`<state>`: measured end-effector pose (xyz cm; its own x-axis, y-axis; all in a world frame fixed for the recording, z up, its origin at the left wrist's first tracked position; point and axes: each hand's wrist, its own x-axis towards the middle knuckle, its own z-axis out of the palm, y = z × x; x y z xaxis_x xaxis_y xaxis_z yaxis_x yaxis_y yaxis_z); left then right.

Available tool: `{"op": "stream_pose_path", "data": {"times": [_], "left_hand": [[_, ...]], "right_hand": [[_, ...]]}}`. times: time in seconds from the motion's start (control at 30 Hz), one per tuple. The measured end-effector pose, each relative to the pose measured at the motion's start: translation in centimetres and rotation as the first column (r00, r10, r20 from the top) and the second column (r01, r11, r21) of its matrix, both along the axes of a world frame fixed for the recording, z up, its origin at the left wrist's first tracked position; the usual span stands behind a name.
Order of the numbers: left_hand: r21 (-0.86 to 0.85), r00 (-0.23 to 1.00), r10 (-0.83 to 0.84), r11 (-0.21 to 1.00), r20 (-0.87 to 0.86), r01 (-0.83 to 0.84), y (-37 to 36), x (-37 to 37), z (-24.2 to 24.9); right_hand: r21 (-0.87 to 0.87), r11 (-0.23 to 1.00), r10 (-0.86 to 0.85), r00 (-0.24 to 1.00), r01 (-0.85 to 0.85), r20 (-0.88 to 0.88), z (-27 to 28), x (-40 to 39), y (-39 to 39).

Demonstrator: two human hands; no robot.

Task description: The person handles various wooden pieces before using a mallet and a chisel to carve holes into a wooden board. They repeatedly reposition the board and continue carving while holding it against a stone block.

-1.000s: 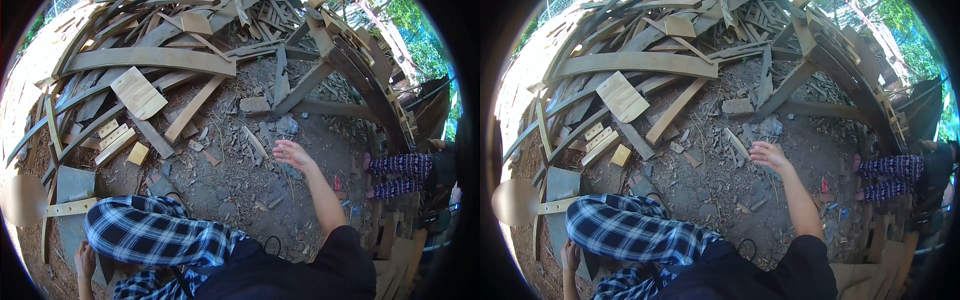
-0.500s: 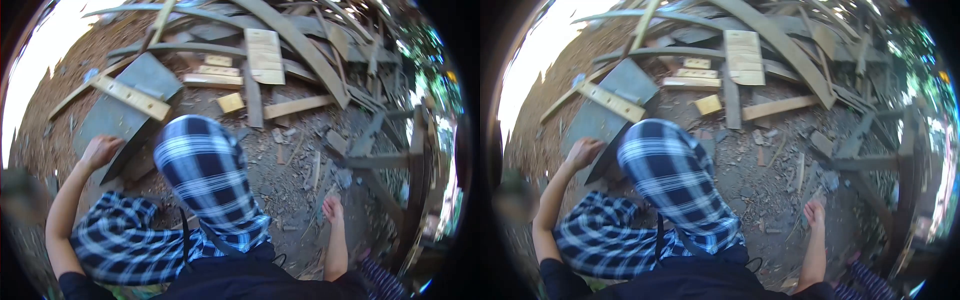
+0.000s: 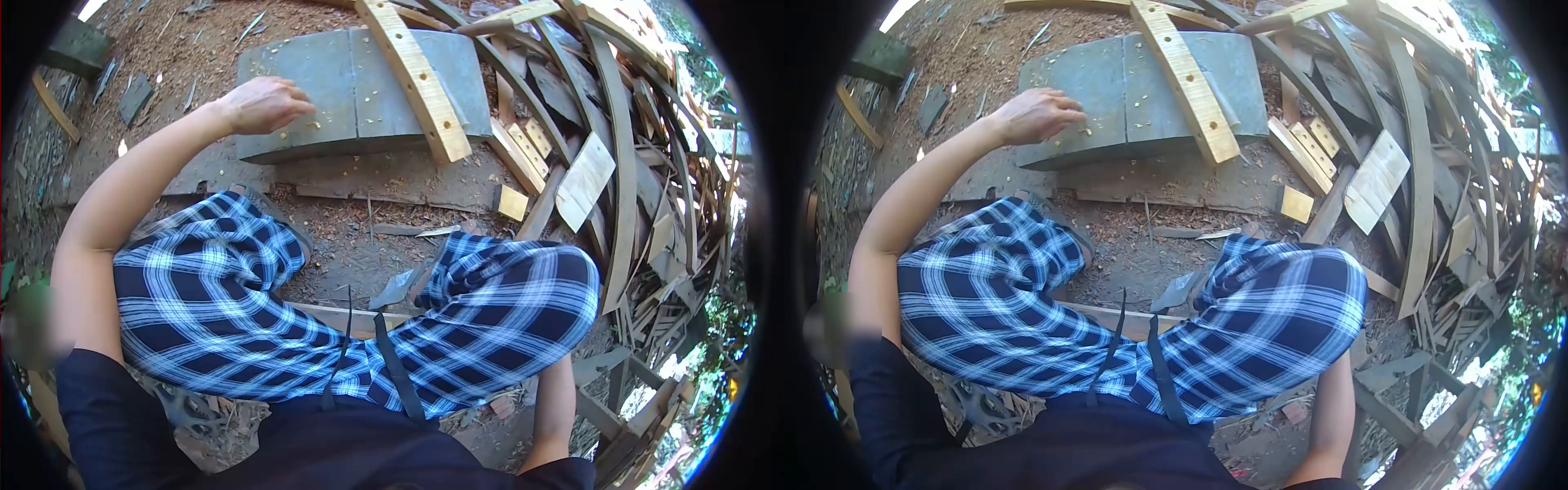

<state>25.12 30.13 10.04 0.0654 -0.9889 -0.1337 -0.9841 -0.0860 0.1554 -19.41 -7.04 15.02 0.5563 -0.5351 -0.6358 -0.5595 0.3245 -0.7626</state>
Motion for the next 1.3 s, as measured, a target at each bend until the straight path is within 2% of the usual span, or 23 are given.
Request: {"op": "stream_pose_path", "data": {"times": [0.03, 0.1, 0.17, 0.23, 0.3, 0.33, 0.5, 0.57, 0.63, 0.7, 0.73, 0.77, 0.93, 1.0, 1.03, 1.1, 1.23, 1.3], "left_hand": [[-0.004, 1.0, 0.018, 1.0, -0.013, -0.018, 0.3, 0.6, -0.3], [-0.012, 0.996, 0.084, 0.996, 0.029, -0.084, 0.8, 1.7, -0.8], [0.021, 0.986, 0.165, 0.986, 0.016, -0.165, 0.9, 2.9, -1.2], [0.056, 0.975, 0.222, 0.973, 0.017, -0.222, 1.2, 4.0, -1.7], [-0.113, 0.978, 0.208, 0.972, 0.005, -0.206, 1.5, 4.6, -2.2], [0.032, 0.97, 0.243, 0.969, 0.009, -0.243, 1.2, 4.5, -1.3], [-0.098, 0.972, 0.234, 0.967, -0.013, -0.234, 2.7, 4.4, -4.2], [-0.135, 0.972, 0.232, 0.963, -0.021, -0.233, 3.0, 3.6, -4.4], [-0.019, 0.955, 0.296, 0.955, -0.006, -0.296, 4.0, 3.1, -3.1], [0.025, 0.947, 0.32, 0.947, -0.016, -0.319, 5.3, 3.0, -4.0], [0.008, 0.949, 0.314, 0.95, -0.015, -0.314, 5.5, 3.2, -4.0], [-0.018, 0.953, 0.302, 0.953, -0.008, -0.303, 5.6, 3.3, -3.7], [-0.007, 0.961, 0.273, 0.962, 0.03, -0.273, 4.7, 3.6, -2.5], [-0.13, 0.972, 0.233, 0.965, 0.039, -0.226, 3.6, 3.3, -2.5], [-0.119, 0.976, 0.214, 0.971, 0.047, -0.208, 2.9, 3.2, -2.4], [-0.223, 0.978, 0.2, 0.952, -0.056, -0.208, 1.1, 2.8, -2.4], [-0.219, 0.995, 0.078, 0.972, -0.068, -0.091, -2.8, 1.1, -1.3], [-0.17, 0.994, 0.07, 0.982, -0.084, -0.084, -4.9, 0.2, 0.5]], "right_hand": [[0.02, 0.998, 0.055, 0.998, -0.056, 0.044, 1.6, 2.4, 1.7], [-0.171, 0.931, 0.301, 0.943, -0.323, -0.142, -2.1, 4.4, -2.2], [-0.264, 0.824, 0.422, 0.854, -0.501, -0.304, -0.8, 7.9, -2.8], [-0.265, 0.785, 0.473, 0.819, -0.56, -0.325, 0.0, 10.1, -3.4], [-0.282, 0.782, 0.482, 0.826, -0.556, -0.29, -0.2, 10.7, -4.9], [-0.306, 0.764, 0.476, 0.816, -0.568, -0.328, 1.0, 11.3, -4.4], [-0.406, 0.67, 0.454, 0.776, -0.621, -0.438, 7.3, 13.9, -3.5], [-0.449, 0.597, 0.472, 0.744, -0.665, -0.473, 8.5, 15.3, -3.9], [-0.451, 0.55, 0.484, 0.708, -0.703, -0.514, 9.0, 17.4, -4.7], [-0.434, 0.481, 0.554, 0.648, -0.762, -0.523, 8.2, 21.3, -4.9], [-0.447, 0.446, 0.537, 0.632, -0.775, -0.56, 7.7, 22.7, -4.1], [-0.413, 0.395, 0.592, 0.571, -0.821, -0.569, 7.3, 24.3, -3.5], [-0.412, 0.203, 0.734, 0.417, -0.888, -0.537, 4.2, 28.5, -1.5], [-0.427, 0.161, 0.724, 0.401, -0.89, -0.561, 2.5, 29.0, -2.5], [-0.448, 0.126, 0.723, 0.391, -0.885, -0.57, 1.6, 28.9, -3.4], [-0.443, 0.152, 0.707, 0.41, -0.884, -0.576, 0.7, 28.1, -3.9], [-0.48, 0.262, 0.654, 0.52, -0.837, -0.55, -1.4, 22.7, -6.8], [-0.57, 0.314, 0.599, 0.624, -0.76, -0.501, -3.6, 18.7, -8.6]]}}
